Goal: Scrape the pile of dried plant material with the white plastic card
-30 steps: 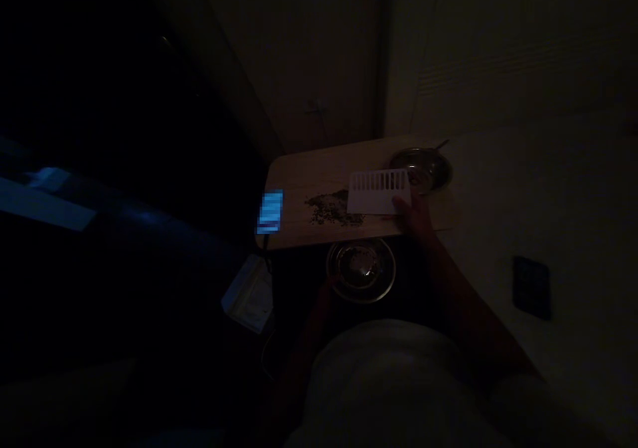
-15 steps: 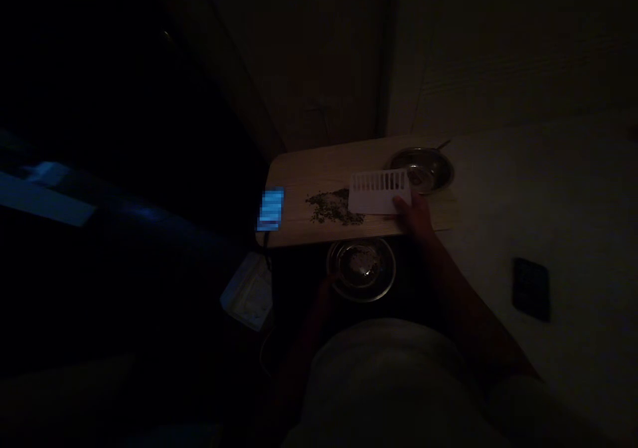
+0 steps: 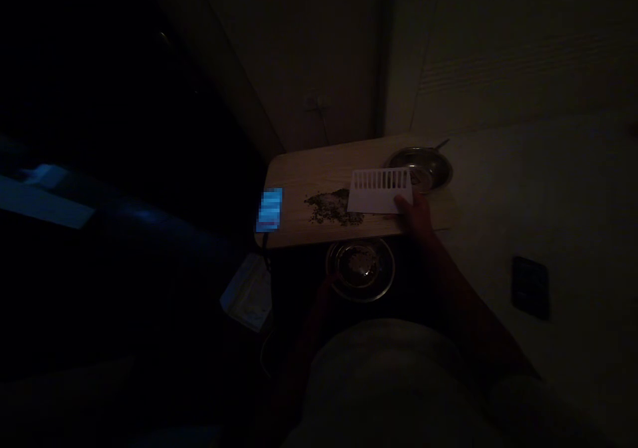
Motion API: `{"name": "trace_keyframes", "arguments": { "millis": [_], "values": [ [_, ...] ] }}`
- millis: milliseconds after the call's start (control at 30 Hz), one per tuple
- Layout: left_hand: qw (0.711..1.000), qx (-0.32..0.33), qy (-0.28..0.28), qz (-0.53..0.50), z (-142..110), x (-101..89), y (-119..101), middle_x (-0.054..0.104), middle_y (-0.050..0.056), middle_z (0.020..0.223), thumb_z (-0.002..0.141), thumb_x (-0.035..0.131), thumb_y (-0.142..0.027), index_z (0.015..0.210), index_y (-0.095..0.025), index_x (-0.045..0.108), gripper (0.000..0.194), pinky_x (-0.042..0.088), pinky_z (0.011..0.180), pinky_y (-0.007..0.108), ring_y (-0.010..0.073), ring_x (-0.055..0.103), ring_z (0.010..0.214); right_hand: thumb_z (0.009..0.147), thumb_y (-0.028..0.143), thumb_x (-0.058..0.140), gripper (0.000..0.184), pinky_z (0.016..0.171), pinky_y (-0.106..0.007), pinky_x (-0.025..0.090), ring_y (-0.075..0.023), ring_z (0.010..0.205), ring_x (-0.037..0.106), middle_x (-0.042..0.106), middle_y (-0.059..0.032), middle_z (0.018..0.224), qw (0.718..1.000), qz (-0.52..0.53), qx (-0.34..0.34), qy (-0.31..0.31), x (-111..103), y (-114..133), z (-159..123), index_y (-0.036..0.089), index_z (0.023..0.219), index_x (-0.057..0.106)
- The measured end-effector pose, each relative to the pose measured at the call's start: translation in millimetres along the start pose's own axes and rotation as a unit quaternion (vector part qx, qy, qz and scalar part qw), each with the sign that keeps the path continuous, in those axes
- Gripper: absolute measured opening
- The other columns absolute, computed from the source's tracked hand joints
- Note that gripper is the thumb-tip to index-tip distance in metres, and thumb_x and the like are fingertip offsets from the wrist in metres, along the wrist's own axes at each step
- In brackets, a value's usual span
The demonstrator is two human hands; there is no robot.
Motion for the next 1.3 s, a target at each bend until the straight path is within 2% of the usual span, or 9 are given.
{"name": "trace_keyframes", "arguments": {
  "millis": [133, 400, 567, 700, 767, 900, 1067, 1200, 1300],
  "values": [
    [0.999, -0.027, 0.011, -0.031, -1, 5.5, 5, 0.076, 0.008, 0.09, 0.067, 0.073, -0.019, 0.089, -0.019, 0.074, 0.022, 0.043, 0.102, 0.045, 0.0339, 0.059, 0.118, 0.068, 0.051, 0.073, 0.047, 0.066, -0.041, 0.061, -0.024, 0.082, 0.067, 0.071, -0.007, 0.1, 1.0, -0.006, 0.01, 0.017, 2, -1, -1, 0.02, 0.103, 0.064],
    [0.998, -0.054, 0.005, -0.041, 2, -0.9, 12, 0.076, 0.008, 0.093, 0.067, 0.073, -0.023, 0.099, -0.021, 0.073, 0.031, 0.047, 0.098, 0.043, 0.0327, 0.06, 0.116, 0.065, 0.049, 0.075, 0.043, 0.059, -0.037, 0.06, -0.0216, 0.072, 0.066, 0.071, -0.0065, 0.087, 1.0, -0.021, 0.004, 0.013, 4, 11, -5, 0.018, 0.094, 0.066],
    [0.999, -0.038, -0.004, -0.038, 5, -1.4, 12, 0.076, 0.008, 0.088, 0.064, 0.074, -0.018, 0.083, -0.019, 0.073, 0.02, 0.042, 0.103, 0.044, 0.0341, 0.057, 0.12, 0.064, 0.052, 0.075, 0.047, 0.064, -0.041, 0.061, -0.0225, 0.074, 0.066, 0.072, -0.0066, 0.09, 1.0, -0.029, 0.007, -0.002, 3, 11, -5, 0.019, 0.096, 0.065],
    [0.999, 0.03, -0.011, 0.004, 3, -9.8, 3, 0.076, 0.006, 0.093, 0.052, 0.074, 0.0, 0.075, -0.02, 0.072, 0.031, 0.033, 0.111, 0.038, 0.0314, 0.048, 0.13, 0.066, 0.053, 0.073, 0.049, 0.071, -0.044, 0.061, -0.024, 0.082, 0.067, 0.071, -0.0081, 0.096, 0.999, -0.027, -0.001, -0.018, 1, 10, -5, 0.018, 0.101, 0.065],
    [0.999, 0.039, -0.02, 0.02, 2, -11.7, 1, 0.076, 0.006, 0.092, 0.05, 0.072, 0.003, 0.072, -0.021, 0.071, 0.032, 0.029, 0.113, 0.037, 0.0311, 0.046, 0.132, 0.067, 0.054, 0.072, 0.051, 0.072, -0.044, 0.06, -0.0248, 0.084, 0.067, 0.071, -0.0084, 0.1, 1.0, -0.023, 0.003, -0.015, 1, 8, -4, 0.018, 0.103, 0.064],
    [0.999, 0.026, -0.026, 0.019, 0, -8.6, 2, 0.076, 0.005, 0.088, 0.055, 0.068, 0.003, 0.07, -0.021, 0.071, 0.028, 0.03, 0.113, 0.042, 0.0325, 0.048, 0.13, 0.067, 0.054, 0.072, 0.054, 0.074, -0.043, 0.06, -0.0258, 0.092, 0.067, 0.07, -0.0088, 0.105, 1.0, -0.031, -0.007, 0.003, 1, 6, -3, 0.019, 0.107, 0.063],
    [1.0, 0.02, 0.008, 0.009, -3, -2.9, 1, 0.075, 0.005, 0.096, 0.055, 0.07, 0.003, 0.073, -0.022, 0.071, 0.031, 0.034, 0.111, 0.043, 0.0333, 0.046, 0.132, 0.068, 0.054, 0.072, 0.053, 0.068, -0.042, 0.06, -0.0242, 0.083, 0.067, 0.07, -0.0081, 0.102, 0.999, -0.018, 0.009, 0.026, 3, 4, -4, 0.02, 0.108, 0.062],
    [1.0, 0.014, -0.025, 0.005, -6, -4.1, -3, 0.075, 0.006, 0.088, 0.056, 0.071, 0.0, 0.068, -0.022, 0.069, 0.024, 0.033, 0.111, 0.044, 0.0336, 0.047, 0.13, 0.068, 0.055, 0.072, 0.051, 0.066, -0.041, 0.06, -0.0238, 0.079, 0.066, 0.071, -0.0079, 0.095, 0.999, -0.041, 0.003, 0.02, 2, 5, -4, 0.019, 0.102, 0.063],
    [1.0, -0.009, -0.021, 0.0, -10, 3.7, -6, 0.074, 0.006, 0.092, 0.062, 0.074, -0.006, 0.078, -0.021, 0.071, 0.022, 0.037, 0.108, 0.04, 0.0322, 0.05, 0.127, 0.067, 0.055, 0.072, 0.049, 0.065, -0.042, 0.06, -0.0237, 0.077, 0.066, 0.071, -0.0076, 0.093, 0.999, -0.044, 0.005, 0.02, 3, 6, -5, 0.019, 0.1, 0.064]
  ]
}}
Point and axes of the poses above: each hand's wrist, its own z-axis towards the middle knuckle, its own x-axis out of the palm, y = z × x, the point moved 7 cm from there along z, towards the middle knuckle
